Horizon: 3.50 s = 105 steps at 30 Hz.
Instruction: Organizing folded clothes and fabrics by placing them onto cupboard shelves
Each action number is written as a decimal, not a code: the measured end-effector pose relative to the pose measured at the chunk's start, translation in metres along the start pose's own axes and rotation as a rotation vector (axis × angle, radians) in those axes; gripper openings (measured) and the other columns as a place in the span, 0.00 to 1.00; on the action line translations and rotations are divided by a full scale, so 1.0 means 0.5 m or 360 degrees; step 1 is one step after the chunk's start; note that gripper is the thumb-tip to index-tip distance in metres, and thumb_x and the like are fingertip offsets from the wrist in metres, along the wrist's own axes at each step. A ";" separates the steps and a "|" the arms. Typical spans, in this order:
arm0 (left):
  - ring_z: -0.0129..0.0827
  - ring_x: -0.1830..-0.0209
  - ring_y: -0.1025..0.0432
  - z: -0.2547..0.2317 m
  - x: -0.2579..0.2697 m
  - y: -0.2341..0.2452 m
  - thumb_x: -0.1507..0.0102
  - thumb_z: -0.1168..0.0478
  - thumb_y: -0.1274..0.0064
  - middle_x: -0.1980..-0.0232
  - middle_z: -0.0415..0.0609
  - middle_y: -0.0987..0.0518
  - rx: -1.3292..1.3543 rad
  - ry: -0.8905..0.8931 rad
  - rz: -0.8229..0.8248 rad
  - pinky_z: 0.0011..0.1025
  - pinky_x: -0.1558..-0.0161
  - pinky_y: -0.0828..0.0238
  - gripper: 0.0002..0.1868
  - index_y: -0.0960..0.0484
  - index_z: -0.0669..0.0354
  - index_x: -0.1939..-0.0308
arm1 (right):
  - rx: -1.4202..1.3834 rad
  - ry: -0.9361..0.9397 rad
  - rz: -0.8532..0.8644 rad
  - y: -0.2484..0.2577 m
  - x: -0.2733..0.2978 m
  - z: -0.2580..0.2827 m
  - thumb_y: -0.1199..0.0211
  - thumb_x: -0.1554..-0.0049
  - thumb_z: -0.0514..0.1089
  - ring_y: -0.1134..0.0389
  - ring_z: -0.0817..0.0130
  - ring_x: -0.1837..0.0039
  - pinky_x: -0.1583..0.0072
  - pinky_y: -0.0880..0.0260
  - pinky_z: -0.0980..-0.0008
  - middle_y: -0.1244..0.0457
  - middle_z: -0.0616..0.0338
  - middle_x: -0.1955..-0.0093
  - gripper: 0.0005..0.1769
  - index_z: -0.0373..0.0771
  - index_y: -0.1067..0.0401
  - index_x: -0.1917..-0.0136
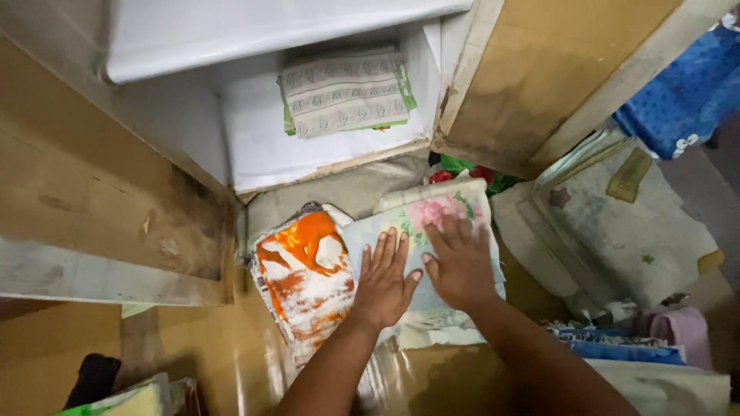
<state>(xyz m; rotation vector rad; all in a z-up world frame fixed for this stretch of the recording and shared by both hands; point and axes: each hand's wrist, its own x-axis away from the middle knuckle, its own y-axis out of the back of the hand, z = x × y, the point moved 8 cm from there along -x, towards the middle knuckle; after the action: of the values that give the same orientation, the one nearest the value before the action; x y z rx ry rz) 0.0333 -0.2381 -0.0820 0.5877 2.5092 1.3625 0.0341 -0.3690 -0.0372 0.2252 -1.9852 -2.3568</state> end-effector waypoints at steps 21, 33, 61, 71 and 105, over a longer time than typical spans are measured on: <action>0.38 0.52 0.21 0.179 0.001 0.022 0.38 0.64 0.42 0.49 0.50 0.18 0.2561 0.0972 -0.0051 0.41 0.52 0.20 0.20 0.24 0.61 0.43 | -0.1819 -0.0620 0.0074 -0.061 -0.069 -0.224 0.25 0.53 0.38 0.28 0.60 0.45 0.43 0.27 0.56 0.30 0.51 0.45 0.30 0.31 0.29 0.38; 0.30 0.45 0.24 0.113 -0.065 0.210 0.39 0.66 0.42 0.43 0.49 0.19 0.2204 0.0420 0.0051 0.32 0.42 0.27 0.26 0.26 0.60 0.36 | -0.2116 -0.0605 0.0247 0.088 -0.087 -0.265 0.32 0.50 0.34 0.25 0.66 0.50 0.45 0.25 0.64 0.26 0.57 0.50 0.16 0.34 0.20 0.46; 0.46 0.30 0.35 -0.052 -0.034 0.107 0.35 0.64 0.52 0.33 0.50 0.24 0.0176 -0.0208 -0.0049 0.45 0.31 0.45 0.22 0.22 0.55 0.36 | -0.0320 0.0084 -0.0171 0.100 0.041 -0.105 0.39 0.47 0.37 0.36 0.55 0.30 0.30 0.37 0.55 0.35 0.56 0.33 0.20 0.42 0.24 0.40; 0.45 0.15 0.65 -0.103 -0.076 0.013 0.31 0.44 0.55 0.15 0.53 0.57 -0.0017 -0.0131 0.0234 0.52 0.22 0.77 0.43 0.54 0.55 0.19 | -0.0145 0.0178 -0.0193 0.021 0.013 -0.117 0.42 0.42 0.51 0.55 0.44 0.19 0.26 0.60 0.38 0.52 0.43 0.19 0.35 0.42 0.41 0.24; 0.42 0.57 0.22 0.190 -0.115 0.057 0.35 0.61 0.43 0.58 0.50 0.16 0.1051 0.0545 -0.0513 0.34 0.50 0.26 0.08 0.18 0.61 0.54 | -0.1815 -0.0884 0.0270 0.047 -0.038 -0.374 0.37 0.38 0.47 0.37 0.75 0.61 0.58 0.36 0.71 0.34 0.63 0.60 0.12 0.36 0.23 0.48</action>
<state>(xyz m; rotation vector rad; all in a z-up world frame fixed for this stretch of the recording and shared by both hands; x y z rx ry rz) 0.1278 -0.1786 -0.1093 0.0286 3.1561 0.5375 0.0788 -0.5530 -0.0436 -0.6600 -0.3948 -3.1416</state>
